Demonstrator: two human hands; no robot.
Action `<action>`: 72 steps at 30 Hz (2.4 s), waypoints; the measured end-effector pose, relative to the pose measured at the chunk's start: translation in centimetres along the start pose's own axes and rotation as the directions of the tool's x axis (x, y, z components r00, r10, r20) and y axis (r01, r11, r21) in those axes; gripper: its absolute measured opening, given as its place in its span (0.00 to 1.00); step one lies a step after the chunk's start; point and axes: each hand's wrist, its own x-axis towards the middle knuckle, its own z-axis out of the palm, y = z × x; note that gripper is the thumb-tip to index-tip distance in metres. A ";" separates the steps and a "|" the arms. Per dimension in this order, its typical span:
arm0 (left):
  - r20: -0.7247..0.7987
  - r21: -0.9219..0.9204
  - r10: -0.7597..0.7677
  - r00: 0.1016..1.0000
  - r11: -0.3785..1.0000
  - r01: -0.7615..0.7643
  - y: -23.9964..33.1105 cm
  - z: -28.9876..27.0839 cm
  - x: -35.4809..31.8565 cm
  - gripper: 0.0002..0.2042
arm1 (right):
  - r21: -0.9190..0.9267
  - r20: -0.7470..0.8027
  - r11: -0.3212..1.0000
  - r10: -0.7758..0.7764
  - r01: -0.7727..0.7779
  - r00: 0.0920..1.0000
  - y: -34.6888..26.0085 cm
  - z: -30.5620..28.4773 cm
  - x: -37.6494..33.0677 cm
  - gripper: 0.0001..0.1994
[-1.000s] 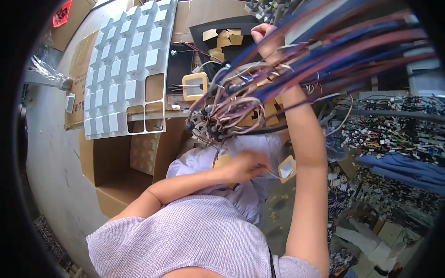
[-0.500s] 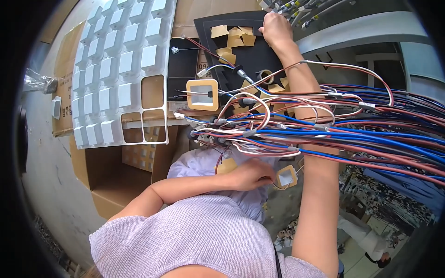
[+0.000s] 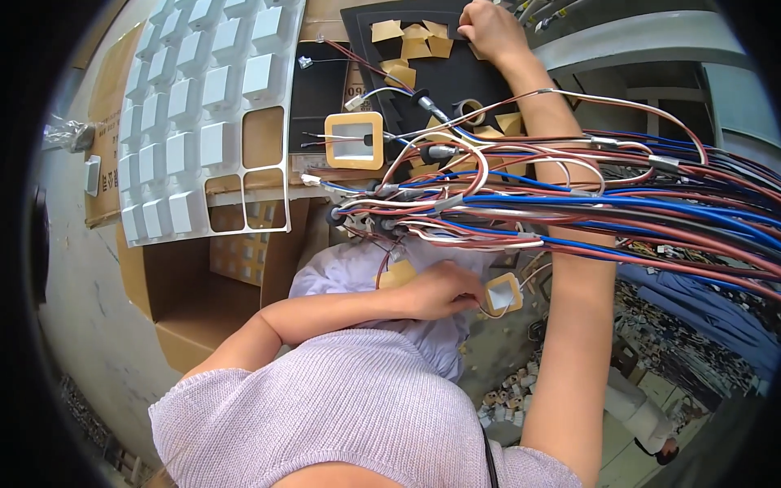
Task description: Assembling and taping electrical wires to plastic housing components in a factory setting.
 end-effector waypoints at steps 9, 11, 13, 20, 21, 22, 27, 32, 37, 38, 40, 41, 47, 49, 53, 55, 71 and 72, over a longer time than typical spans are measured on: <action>-0.040 0.009 -0.026 0.999 1.000 0.026 -0.7 -0.1 -0.2 0.04 | -0.083 -0.068 0.989 -0.126 0.120 0.990 -2.3 1.7 0.0 0.07; -0.040 0.018 -0.044 0.998 0.999 0.045 -0.5 -0.2 -0.3 0.04 | -0.082 -0.139 0.988 -0.141 0.130 0.980 -3.2 1.7 -0.7 0.07; 0.009 0.013 -0.027 1.000 1.000 0.027 0.3 0.3 0.2 0.04 | -0.229 -0.199 0.963 -0.186 0.139 0.962 -2.1 -0.5 -2.7 0.06; -0.031 0.024 -0.043 0.999 0.999 0.044 -0.4 0.0 -0.3 0.05 | 0.087 -0.043 0.996 0.032 -0.028 0.999 -3.3 0.1 -3.5 0.09; -0.026 0.031 -0.041 0.999 0.999 0.042 -0.5 0.0 -0.2 0.05 | 0.132 -0.045 0.991 -0.013 0.018 0.999 -3.5 -0.1 -3.7 0.07; -0.022 0.038 -0.040 0.999 0.998 0.041 -0.6 0.0 -0.2 0.05 | 0.179 -0.049 0.982 -0.058 0.066 0.997 -3.8 -0.2 -3.9 0.06; -0.028 0.039 -0.044 0.999 0.998 0.045 0.2 0.2 -0.1 0.05 | 0.825 0.081 0.535 0.206 -0.182 0.975 -1.6 -2.9 -5.2 0.08; -0.057 -0.049 -0.155 0.986 0.987 0.152 0.6 0.3 -0.1 0.05 | 0.891 0.106 0.301 0.592 -0.341 0.799 -1.9 -4.4 -10.4 0.06; -0.001 -0.320 -0.393 0.919 0.871 0.372 0.8 -0.2 0.6 0.02 | 0.994 -0.014 0.095 0.627 -0.059 0.779 -10.1 -8.5 -21.9 0.20; -0.005 -0.391 -0.420 0.908 0.836 0.385 0.9 -0.5 0.6 0.03 | 0.984 0.035 0.109 0.666 -0.144 0.745 -12.0 -10.2 -23.8 0.20; 0.000 -0.462 -0.480 0.877 0.778 0.426 1.7 -1.0 1.0 0.03 | 0.983 0.039 0.091 0.754 -0.162 0.656 -14.6 -11.7 -28.3 0.15; 0.007 -0.466 -0.484 0.875 0.773 0.431 2.0 -1.1 1.2 0.03 | 0.982 0.072 0.049 0.794 -0.182 0.603 -16.0 -11.8 -30.2 0.12; 0.046 -0.403 -0.539 0.841 0.761 0.509 5.1 -0.4 1.8 0.06 | 0.980 0.111 -0.001 0.835 -0.200 0.539 -20.9 -9.7 -35.8 0.08; 0.048 -0.406 -0.537 0.842 0.760 0.508 5.4 0.0 1.9 0.06 | 0.969 0.037 0.110 0.821 -0.220 0.570 -20.6 -8.9 -36.5 0.08; 0.049 -0.378 -0.516 0.855 0.783 0.494 5.8 0.7 1.9 0.07 | 0.973 0.029 0.106 0.828 -0.208 0.559 -20.3 -8.4 -37.3 0.08; 0.031 -0.376 -0.523 0.852 0.783 0.495 6.0 0.9 2.0 0.08 | 0.972 0.021 0.116 0.827 -0.207 0.561 -20.1 -8.1 -37.4 0.09; -0.009 -0.290 -0.363 0.932 0.893 0.345 7.1 -0.4 2.4 0.08 | 0.913 -0.155 0.371 0.698 -0.168 0.699 -19.4 -8.2 -36.9 0.10; -0.042 -0.280 -0.312 0.949 0.916 0.289 7.2 -0.1 2.2 0.12 | 0.913 -0.155 0.369 0.705 -0.172 0.692 -19.6 -8.3 -36.8 0.10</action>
